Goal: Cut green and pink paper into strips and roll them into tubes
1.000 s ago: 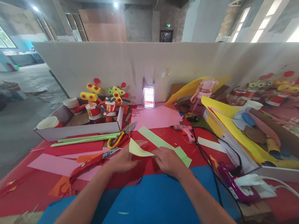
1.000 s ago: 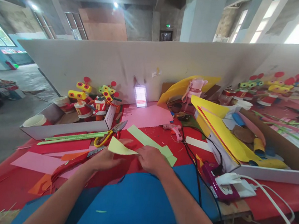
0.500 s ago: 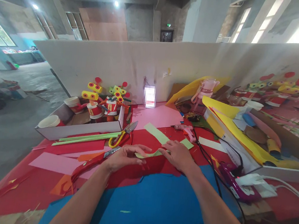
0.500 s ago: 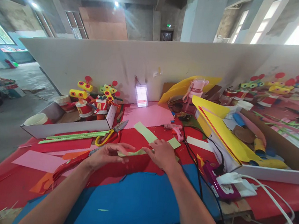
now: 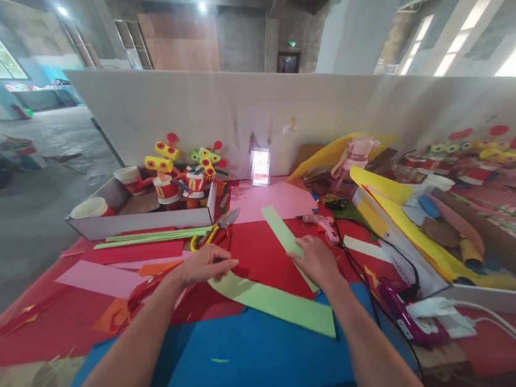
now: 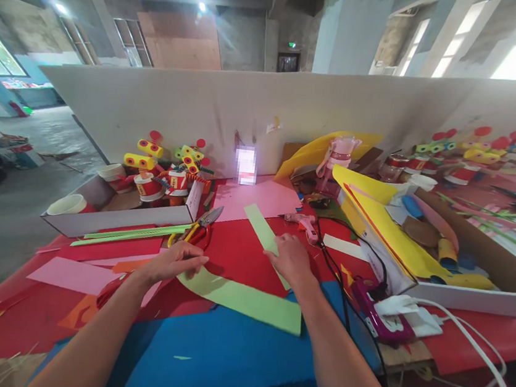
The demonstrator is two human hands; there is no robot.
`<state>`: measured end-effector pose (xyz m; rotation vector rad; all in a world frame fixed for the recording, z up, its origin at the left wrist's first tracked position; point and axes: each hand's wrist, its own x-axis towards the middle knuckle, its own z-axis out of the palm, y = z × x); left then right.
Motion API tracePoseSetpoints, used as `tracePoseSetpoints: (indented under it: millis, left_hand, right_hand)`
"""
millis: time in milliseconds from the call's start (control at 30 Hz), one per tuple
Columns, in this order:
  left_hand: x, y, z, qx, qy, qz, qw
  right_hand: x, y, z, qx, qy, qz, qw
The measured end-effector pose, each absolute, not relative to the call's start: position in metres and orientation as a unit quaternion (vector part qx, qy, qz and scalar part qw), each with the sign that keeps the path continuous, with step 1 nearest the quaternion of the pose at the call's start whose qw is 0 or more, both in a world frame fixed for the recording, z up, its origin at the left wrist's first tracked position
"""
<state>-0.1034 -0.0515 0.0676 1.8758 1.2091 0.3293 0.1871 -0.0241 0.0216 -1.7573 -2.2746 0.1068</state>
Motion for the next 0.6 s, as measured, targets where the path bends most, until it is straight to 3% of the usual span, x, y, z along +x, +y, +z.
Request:
tracePoseSetpoints:
  millis: [133,300,600]
  left_hand:
    - [-0.101,-0.048,0.054,0.819,0.505,0.071,0.261]
    - [-0.094,-0.051,0.056,0.842,0.509,0.029,0.177]
    - [-0.092,-0.053,0.054,0.849,0.512,0.007,0.129]
  right_hand:
    - [0.182,-0.025,0.035,-0.611,-0.79,0.028,0.044]
    - [0.17,-0.025,0.051,-0.606,-0.794,0.038,-0.026]
    - [0.153,-0.005,0.03,-0.632,-0.773,-0.039,0.03]
